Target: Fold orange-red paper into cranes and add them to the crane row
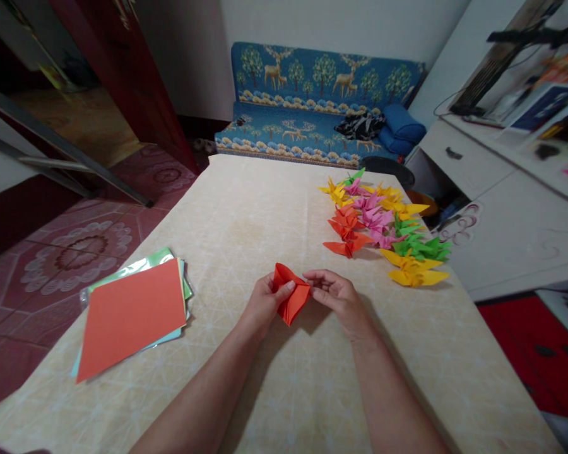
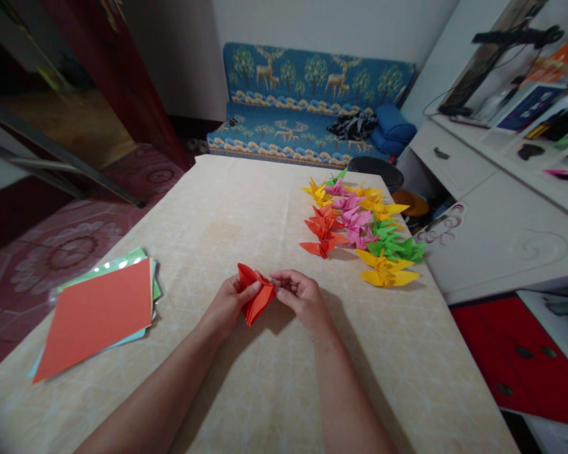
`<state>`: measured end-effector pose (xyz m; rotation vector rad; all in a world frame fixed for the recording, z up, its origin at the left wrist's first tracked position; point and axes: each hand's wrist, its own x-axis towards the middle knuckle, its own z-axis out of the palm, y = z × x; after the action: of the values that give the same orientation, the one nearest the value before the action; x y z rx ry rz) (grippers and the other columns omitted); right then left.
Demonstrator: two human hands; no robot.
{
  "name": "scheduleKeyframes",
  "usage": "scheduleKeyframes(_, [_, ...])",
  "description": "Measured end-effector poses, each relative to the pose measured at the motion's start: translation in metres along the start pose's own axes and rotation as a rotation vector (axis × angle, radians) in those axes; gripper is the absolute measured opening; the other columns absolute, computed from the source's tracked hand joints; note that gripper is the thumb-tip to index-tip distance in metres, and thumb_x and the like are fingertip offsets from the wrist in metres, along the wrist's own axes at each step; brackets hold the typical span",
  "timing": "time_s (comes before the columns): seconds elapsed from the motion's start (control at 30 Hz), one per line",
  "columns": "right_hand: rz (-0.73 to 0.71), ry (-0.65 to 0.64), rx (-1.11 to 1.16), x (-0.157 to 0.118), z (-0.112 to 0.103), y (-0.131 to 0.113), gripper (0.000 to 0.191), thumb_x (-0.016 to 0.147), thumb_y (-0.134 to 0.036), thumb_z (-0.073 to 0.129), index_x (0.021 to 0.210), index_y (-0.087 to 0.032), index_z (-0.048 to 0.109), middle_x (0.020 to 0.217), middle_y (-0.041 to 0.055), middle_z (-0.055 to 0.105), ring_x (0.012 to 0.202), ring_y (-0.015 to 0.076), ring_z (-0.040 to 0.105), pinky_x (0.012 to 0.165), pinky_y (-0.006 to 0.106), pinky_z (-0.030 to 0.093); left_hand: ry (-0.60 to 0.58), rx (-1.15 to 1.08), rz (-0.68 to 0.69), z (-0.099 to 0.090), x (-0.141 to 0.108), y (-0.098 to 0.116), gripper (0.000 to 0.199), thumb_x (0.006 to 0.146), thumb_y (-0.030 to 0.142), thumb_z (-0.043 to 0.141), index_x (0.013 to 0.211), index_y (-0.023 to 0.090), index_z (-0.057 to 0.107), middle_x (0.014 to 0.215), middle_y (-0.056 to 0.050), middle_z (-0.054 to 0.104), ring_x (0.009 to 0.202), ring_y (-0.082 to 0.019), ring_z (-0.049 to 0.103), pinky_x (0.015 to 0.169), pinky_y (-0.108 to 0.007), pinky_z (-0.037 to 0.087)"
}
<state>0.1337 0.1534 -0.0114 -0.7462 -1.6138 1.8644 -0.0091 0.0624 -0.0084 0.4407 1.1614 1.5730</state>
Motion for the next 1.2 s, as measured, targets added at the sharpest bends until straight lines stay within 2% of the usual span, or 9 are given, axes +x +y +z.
scheduleKeyframes(0.1, [-0.037,0.046,0.013,-0.001,0.004,-0.002,0.027,0.072,-0.027,0.07,0.1,-0.024,0.069,0.091,0.0023,0.069,0.086,0.017,0.063,0.079,0.03,0.048,0.001,0.025,0.013,0.001,0.0,0.0,0.026,0.064,0.029,0.08,0.078,0.011,0.068,0.072,-0.003,0.069,0.062,-0.011,0.059,0.062,-0.021,0.044])
scheduleKeyframes(0.3, [-0.051,0.035,0.015,0.0,0.01,-0.003,0.018,0.073,-0.023,0.068,0.09,-0.024,0.073,0.087,0.002,0.071,0.083,0.0174,0.063,0.077,0.029,0.048,0.018,0.045,0.028,0.002,-0.001,0.0,0.024,0.06,0.023,0.082,0.075,0.011,0.067,0.069,-0.002,0.067,0.061,-0.009,0.059,0.061,-0.02,0.046])
scheduleKeyframes(0.47, [-0.11,0.061,-0.077,0.001,0.012,-0.002,0.017,0.077,-0.024,0.064,0.09,-0.023,0.076,0.088,0.0035,0.069,0.087,0.0182,0.062,0.077,0.029,0.046,0.074,0.022,0.067,0.002,-0.001,0.0,0.027,0.057,0.018,0.082,0.078,0.013,0.066,0.075,-0.003,0.068,0.066,-0.011,0.062,0.066,-0.021,0.049])
scheduleKeyframes(0.63, [-0.131,0.089,-0.102,0.002,0.013,-0.001,0.015,0.079,-0.027,0.065,0.088,-0.023,0.076,0.087,0.0035,0.069,0.085,0.0183,0.062,0.076,0.029,0.046,0.102,0.034,0.079,0.003,-0.002,0.0,0.025,0.057,0.013,0.079,0.078,0.013,0.066,0.073,-0.002,0.068,0.062,-0.009,0.061,0.061,-0.019,0.049])
scheduleKeyframes(0.77, [-0.113,0.076,-0.054,-0.002,0.011,-0.002,0.02,0.079,-0.03,0.064,0.095,-0.023,0.073,0.092,0.0042,0.07,0.088,0.0196,0.062,0.078,0.03,0.047,0.134,0.038,0.115,0.003,-0.001,0.0,0.023,0.057,0.011,0.077,0.077,0.014,0.067,0.073,-0.001,0.068,0.061,-0.009,0.06,0.06,-0.019,0.048])
scheduleKeyframes(0.9, [-0.091,0.049,-0.065,-0.006,0.017,-0.003,0.035,0.074,-0.024,0.064,0.108,-0.021,0.065,0.096,0.0053,0.069,0.085,0.0202,0.063,0.075,0.031,0.049,0.212,0.085,0.187,0.004,-0.002,0.0,0.022,0.057,0.009,0.073,0.077,0.016,0.069,0.075,-0.001,0.068,0.064,-0.012,0.061,0.062,-0.021,0.048])
scheduleKeyframes(1.07, [-0.156,0.269,-0.192,-0.006,0.038,0.004,0.02,0.075,-0.019,0.058,0.095,-0.021,0.061,0.091,0.0052,0.067,0.082,0.0195,0.063,0.072,0.029,0.05,0.253,0.186,0.334,0.012,-0.008,-0.004,0.02,0.061,0.007,0.07,0.078,0.018,0.07,0.078,-0.003,0.068,0.071,-0.015,0.061,0.067,-0.024,0.047])
scheduleKeyframes(1.2, [-0.186,0.355,-0.167,-0.008,0.049,0.009,0.012,0.079,-0.022,0.059,0.091,-0.022,0.06,0.085,0.0029,0.065,0.075,0.0173,0.062,0.067,0.026,0.049,0.255,0.247,0.392,0.018,-0.014,-0.005,0.022,0.062,0.005,0.069,0.079,0.019,0.071,0.08,-0.003,0.069,0.075,-0.016,0.062,0.072,-0.026,0.047])
